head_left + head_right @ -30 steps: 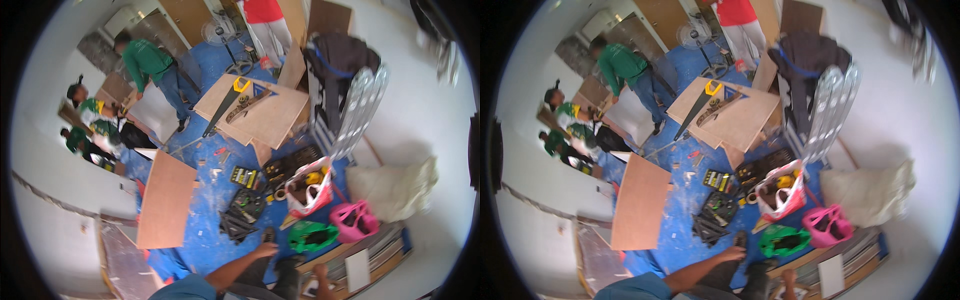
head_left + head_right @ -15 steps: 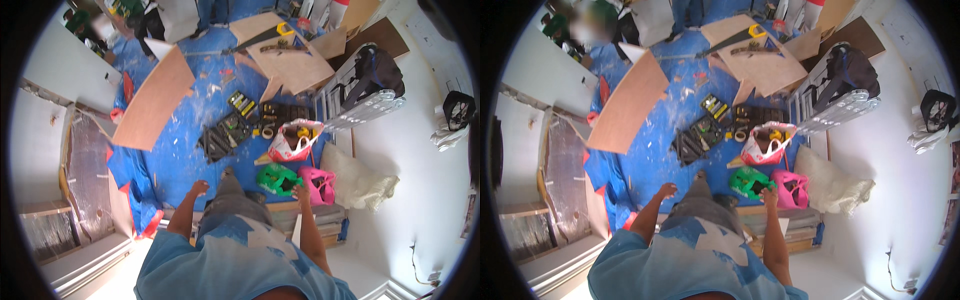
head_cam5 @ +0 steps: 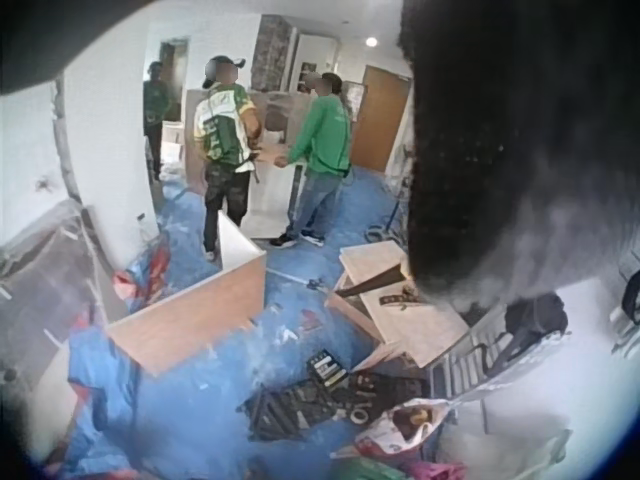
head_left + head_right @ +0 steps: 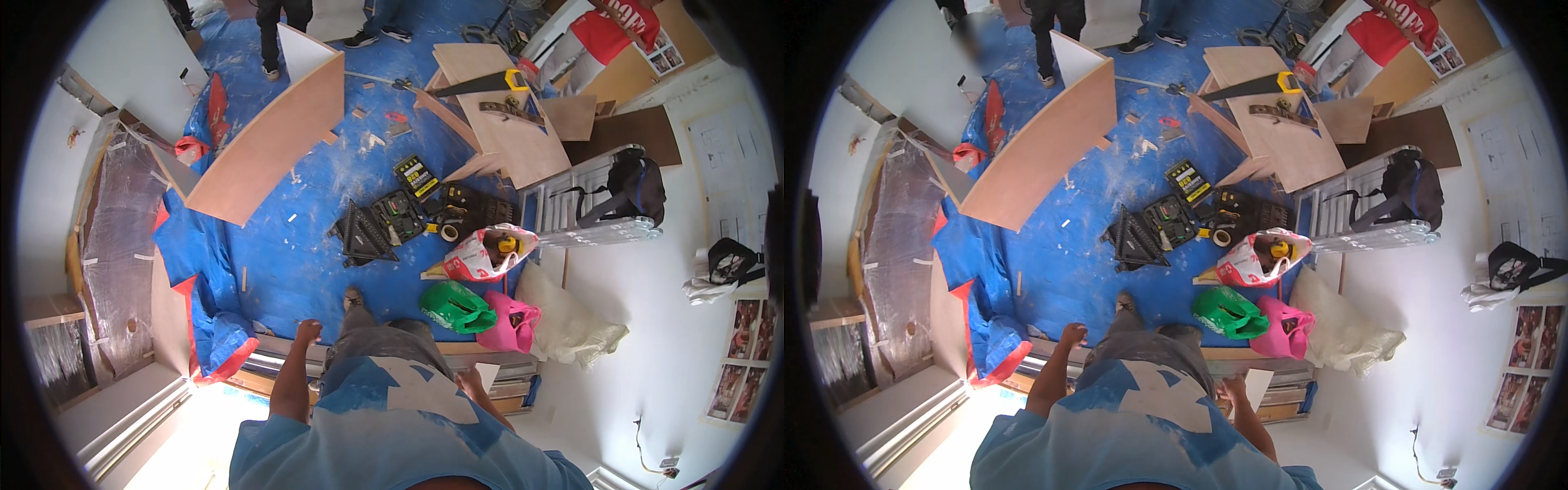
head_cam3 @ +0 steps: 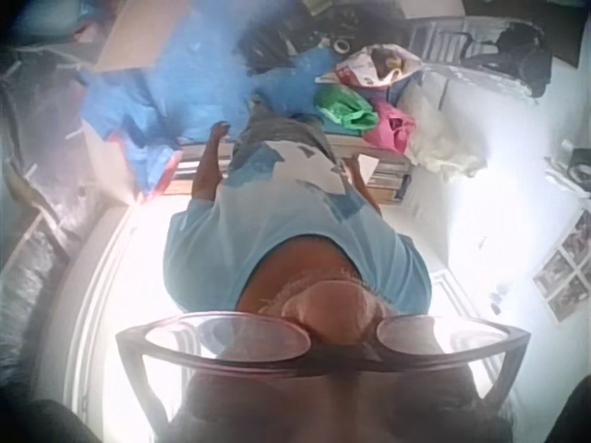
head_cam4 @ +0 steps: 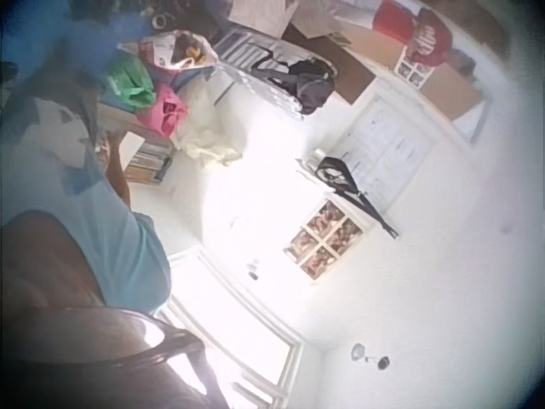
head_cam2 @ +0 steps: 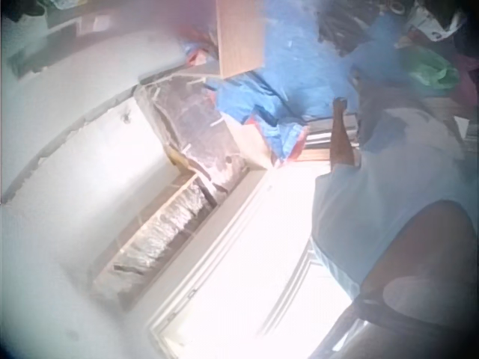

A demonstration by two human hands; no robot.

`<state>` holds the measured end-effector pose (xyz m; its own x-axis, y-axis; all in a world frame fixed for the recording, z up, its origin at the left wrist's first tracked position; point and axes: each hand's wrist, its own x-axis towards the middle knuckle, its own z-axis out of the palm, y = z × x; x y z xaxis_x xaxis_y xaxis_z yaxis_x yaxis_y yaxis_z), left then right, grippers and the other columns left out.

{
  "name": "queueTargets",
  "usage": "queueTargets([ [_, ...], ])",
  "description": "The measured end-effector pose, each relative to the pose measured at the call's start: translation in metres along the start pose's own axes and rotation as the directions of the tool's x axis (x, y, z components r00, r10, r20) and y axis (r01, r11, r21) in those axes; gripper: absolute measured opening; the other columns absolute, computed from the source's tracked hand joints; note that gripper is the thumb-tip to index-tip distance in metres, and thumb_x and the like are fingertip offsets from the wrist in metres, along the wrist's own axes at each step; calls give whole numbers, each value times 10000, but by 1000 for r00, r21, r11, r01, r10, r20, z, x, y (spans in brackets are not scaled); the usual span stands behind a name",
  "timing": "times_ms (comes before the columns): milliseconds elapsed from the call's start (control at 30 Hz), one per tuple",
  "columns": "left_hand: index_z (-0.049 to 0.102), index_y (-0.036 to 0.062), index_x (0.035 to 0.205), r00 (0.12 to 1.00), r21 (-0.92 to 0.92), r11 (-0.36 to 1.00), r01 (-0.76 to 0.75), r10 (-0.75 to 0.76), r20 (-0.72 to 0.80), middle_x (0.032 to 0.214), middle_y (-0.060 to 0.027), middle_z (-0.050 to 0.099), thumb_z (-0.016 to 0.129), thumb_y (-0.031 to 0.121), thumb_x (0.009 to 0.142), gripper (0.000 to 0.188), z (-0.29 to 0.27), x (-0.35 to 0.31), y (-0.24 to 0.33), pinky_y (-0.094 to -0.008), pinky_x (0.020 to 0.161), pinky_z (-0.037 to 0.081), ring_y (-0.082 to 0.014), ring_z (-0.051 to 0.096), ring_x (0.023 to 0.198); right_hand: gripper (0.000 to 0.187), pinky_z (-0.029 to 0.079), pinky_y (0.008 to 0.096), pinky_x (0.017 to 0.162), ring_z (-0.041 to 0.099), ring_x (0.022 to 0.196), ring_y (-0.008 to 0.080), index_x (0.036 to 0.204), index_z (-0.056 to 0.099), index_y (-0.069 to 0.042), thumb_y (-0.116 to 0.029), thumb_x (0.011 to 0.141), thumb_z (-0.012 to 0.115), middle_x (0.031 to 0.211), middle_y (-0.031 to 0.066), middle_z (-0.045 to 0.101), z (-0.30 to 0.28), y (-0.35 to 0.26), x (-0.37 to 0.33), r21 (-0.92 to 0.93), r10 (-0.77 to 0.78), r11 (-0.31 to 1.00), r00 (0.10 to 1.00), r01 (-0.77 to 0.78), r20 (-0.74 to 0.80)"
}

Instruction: The person picks up a circular saw from a bag and places it on a work surface, then moves several bags and tool cases around the floor before picking up and inspecting a tape measure and a pair of scissors.

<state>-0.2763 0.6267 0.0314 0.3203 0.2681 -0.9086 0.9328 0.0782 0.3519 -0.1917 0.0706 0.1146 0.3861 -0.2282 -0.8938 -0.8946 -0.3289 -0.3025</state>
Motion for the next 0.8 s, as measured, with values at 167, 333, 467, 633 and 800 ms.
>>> queueTargets([
  [167, 653, 84, 960, 994, 252, 961, 112, -109, -26, 740, -61, 651, 610, 224, 823, 201, -85, 13, -36, -411, 515, 526, -235, 661, 609, 878, 532, 398, 746, 626, 943, 225, 1534, -25, -254, -221, 918, 600, 1224, 142, 592, 93, -206, -98, 560, -536, 699, 844, 445, -3],
  [333, 657, 64, 1011, 998, 371, 929, -10, 34, -59, 738, -96, 652, 622, 207, 821, 240, -133, 48, 27, -396, 476, 516, -237, 672, 622, 701, 534, 411, 833, 634, 1002, 277, 1476, 310, -152, -392, 897, 625, 1251, 161, 598, 63, -365, -200, 766, -853, 489, 414, 418, 319],
  [467, 672, 50, 1051, 915, 148, 930, -337, 361, -181, 801, -139, 683, 609, 230, 799, 316, -142, 60, 78, -379, 583, 516, -230, 678, 684, 561, 527, 337, 785, 658, 897, 262, 1376, 477, -75, -345, 905, 615, 1108, 161, 670, 61, -375, -123, -81, -765, 608, 610, 790, 208],
  [633, 679, 44, 1035, 838, -25, 845, -535, 526, -149, 775, -170, 686, 594, 254, 814, 316, -99, 51, 128, -386, 666, 520, -251, 668, 674, 369, 537, 393, 697, 663, 833, 189, 1185, 606, -34, -287, 918, 581, 885, 110, 652, 47, -247, -4, -659, -528, 559, 829, 503, 186],
  [800, 648, 43, 927, 792, 602, 657, -454, 607, -65, 757, -116, 658, 565, 292, 854, 272, -79, 42, 94, -382, 680, 530, -248, 641, 666, 146, 504, 389, 548, 584, 634, 211, 880, 558, -127, -256, 934, 515, 752, 49, 566, 27, -65, 49, -16, 175, 985, 983, -175, 57],
])
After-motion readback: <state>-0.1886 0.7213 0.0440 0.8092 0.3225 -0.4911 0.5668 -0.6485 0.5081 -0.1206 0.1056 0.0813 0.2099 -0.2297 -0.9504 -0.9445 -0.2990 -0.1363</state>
